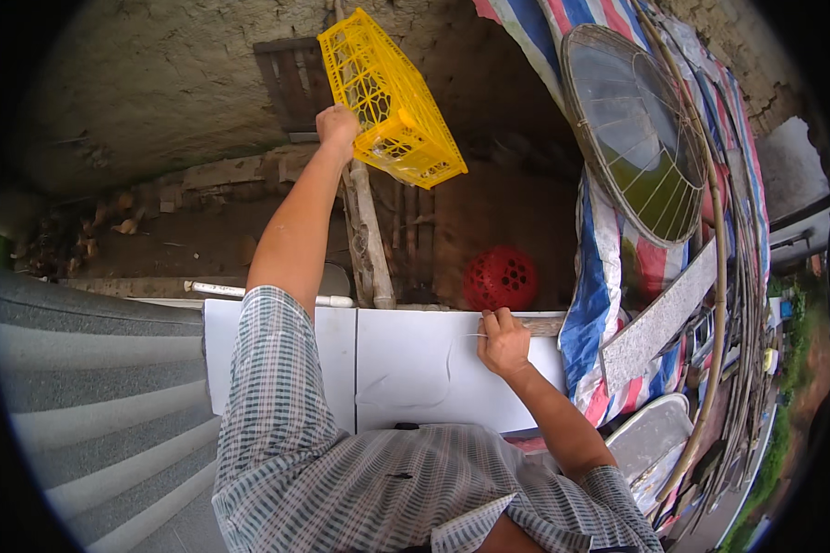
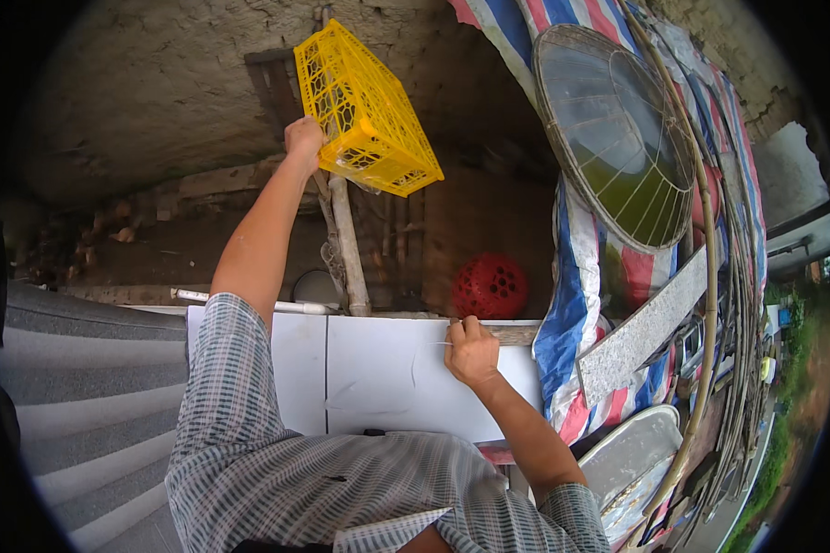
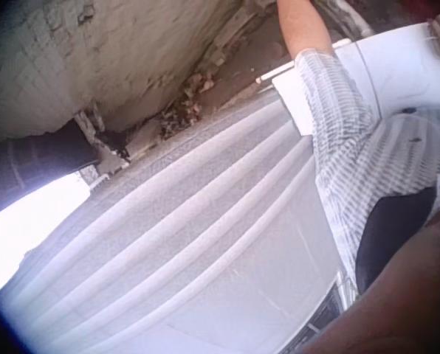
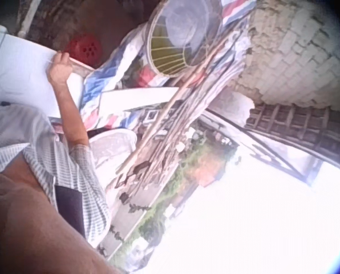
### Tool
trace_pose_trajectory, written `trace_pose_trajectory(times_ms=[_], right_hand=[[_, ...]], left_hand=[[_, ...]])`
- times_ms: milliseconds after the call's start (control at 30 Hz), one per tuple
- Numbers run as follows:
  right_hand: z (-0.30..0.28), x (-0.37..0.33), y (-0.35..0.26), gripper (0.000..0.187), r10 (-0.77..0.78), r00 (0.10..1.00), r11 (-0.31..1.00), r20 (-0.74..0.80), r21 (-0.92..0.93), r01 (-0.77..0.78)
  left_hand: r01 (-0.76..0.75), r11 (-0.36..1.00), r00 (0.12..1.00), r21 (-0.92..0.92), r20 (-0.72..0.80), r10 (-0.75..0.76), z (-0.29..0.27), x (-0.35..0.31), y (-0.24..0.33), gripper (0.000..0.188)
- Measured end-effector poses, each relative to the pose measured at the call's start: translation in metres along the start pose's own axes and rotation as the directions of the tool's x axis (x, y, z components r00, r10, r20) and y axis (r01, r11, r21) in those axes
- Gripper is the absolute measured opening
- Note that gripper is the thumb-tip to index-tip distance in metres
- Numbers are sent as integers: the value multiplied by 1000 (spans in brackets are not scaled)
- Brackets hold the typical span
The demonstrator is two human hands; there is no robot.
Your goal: The person threads a white plastic tie through the holes of a yellow plastic crate, ties it, and secures it. They then walk down a set of stairs and place the crate on a cluttered shelf.
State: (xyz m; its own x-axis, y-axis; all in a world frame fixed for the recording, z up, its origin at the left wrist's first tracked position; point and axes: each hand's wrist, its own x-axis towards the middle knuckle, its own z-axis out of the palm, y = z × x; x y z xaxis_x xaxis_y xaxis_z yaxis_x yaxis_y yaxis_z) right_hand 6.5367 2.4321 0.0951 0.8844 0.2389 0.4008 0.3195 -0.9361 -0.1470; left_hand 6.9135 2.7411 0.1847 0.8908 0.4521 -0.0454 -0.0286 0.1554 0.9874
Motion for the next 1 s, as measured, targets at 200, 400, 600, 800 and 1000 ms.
trace_pose_trajectory(times_ms=[200, 400, 600, 800, 1000], right_hand=[[0, 0, 0, 22, -47, 997, 998, 65, -39, 50], [-2, 2, -4, 20, -32, 998, 997, 55, -71, 36], [-6, 5, -6, 20, -50, 992, 995, 117, -83, 60], [-8, 3, -5, 25, -11, 989, 997, 148, -71, 21], [-8, 8, -7, 18, -31, 989, 996, 144, -77, 43]], left_hand=[[131, 990, 991, 52, -9, -131, 4, 61, -34, 31], [109, 990, 985, 84, 125, -119, 7, 98, -41, 29], [241, 959, 970, -149, 0, -244, -3, 145, -60, 29], [265, 963, 964, -54, -12, -266, 16, 155, -58, 27], [270, 961, 963, 61, -19, -269, 8, 178, -66, 29]])
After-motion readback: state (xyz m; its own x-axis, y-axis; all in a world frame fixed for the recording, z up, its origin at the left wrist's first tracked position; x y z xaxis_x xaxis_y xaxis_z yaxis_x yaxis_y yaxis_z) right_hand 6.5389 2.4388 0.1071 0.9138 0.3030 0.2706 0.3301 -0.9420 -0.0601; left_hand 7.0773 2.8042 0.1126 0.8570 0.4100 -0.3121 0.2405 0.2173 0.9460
